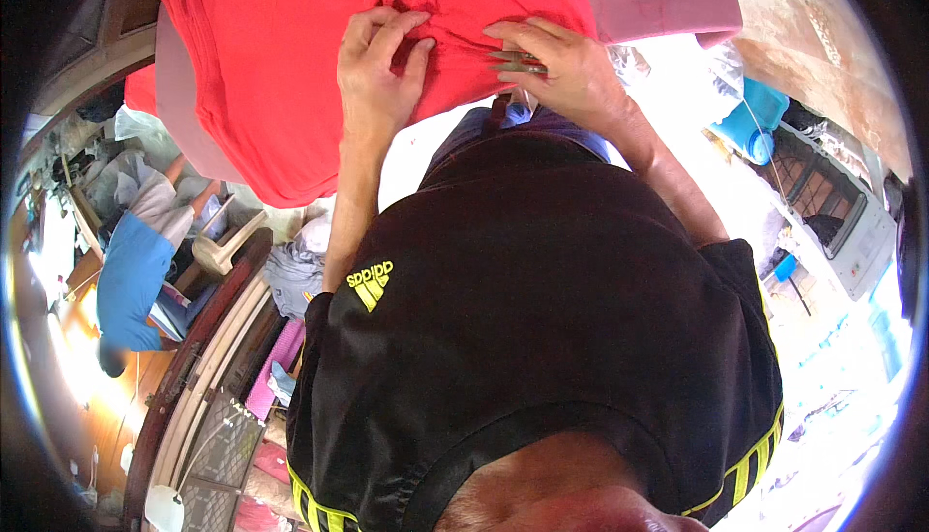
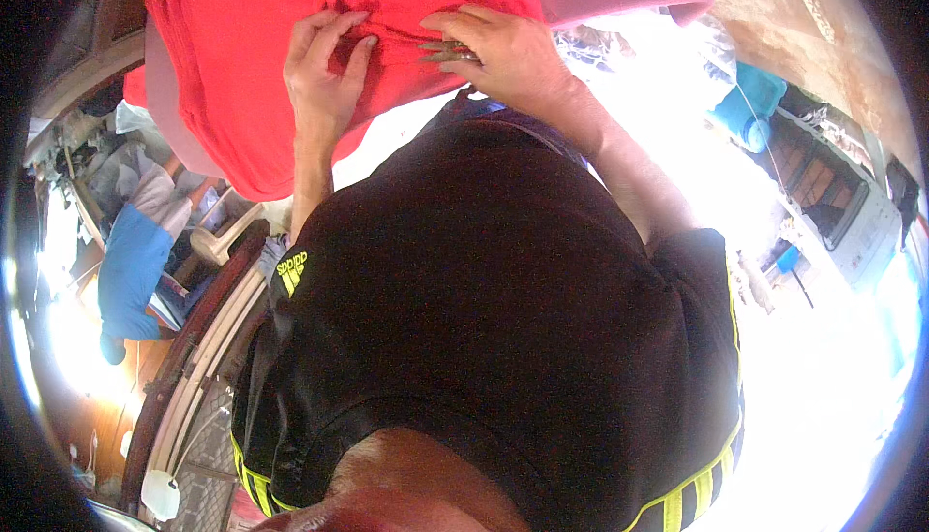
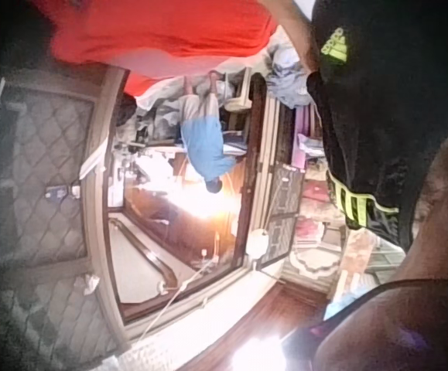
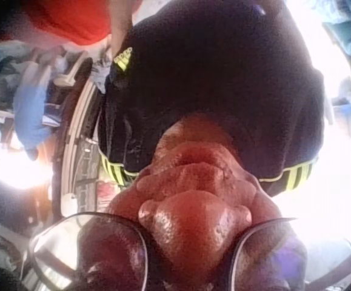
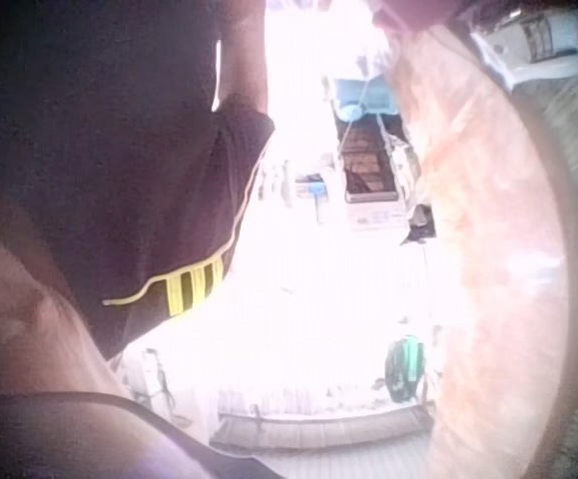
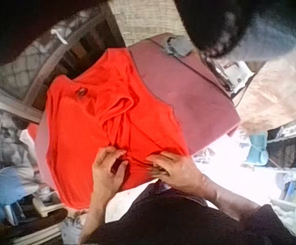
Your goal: The person uses small scissors to trim loose threads and fabric edges on a red garment laid on a table. The person repeatedly snips small sections of the fabric, focusing on the collar and seams.
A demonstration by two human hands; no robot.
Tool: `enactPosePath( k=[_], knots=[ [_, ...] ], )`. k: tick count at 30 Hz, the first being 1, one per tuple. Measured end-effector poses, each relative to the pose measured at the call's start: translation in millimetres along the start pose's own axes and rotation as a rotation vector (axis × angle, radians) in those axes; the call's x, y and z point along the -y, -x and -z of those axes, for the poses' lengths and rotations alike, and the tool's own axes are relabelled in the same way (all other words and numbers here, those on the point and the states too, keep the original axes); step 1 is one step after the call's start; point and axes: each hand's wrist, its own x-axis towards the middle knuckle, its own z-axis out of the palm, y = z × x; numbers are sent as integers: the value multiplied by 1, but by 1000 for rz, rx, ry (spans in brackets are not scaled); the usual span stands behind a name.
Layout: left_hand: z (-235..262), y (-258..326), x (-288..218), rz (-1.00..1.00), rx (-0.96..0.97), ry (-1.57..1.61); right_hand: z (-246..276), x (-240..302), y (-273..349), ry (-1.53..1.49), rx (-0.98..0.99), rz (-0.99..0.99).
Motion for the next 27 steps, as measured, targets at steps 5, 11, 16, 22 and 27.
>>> enactPosePath(
  k=[5,11,16,22,27],
  knots=[
    [-9,20,-38,132,-62,241,15,2,-4,-120,113,-117],
    [-55,39,-38,77,-151,-67,15,-1,-5,-314,133,-203],
    [-57,44,-41,63,-196,-100,16,-6,-5,-316,97,-132],
    [-36,79,-66,302,46,268,19,-9,-3,-172,161,-62],
    [3,101,-81,345,585,199,28,-5,-11,-208,162,-20]
  ],
)
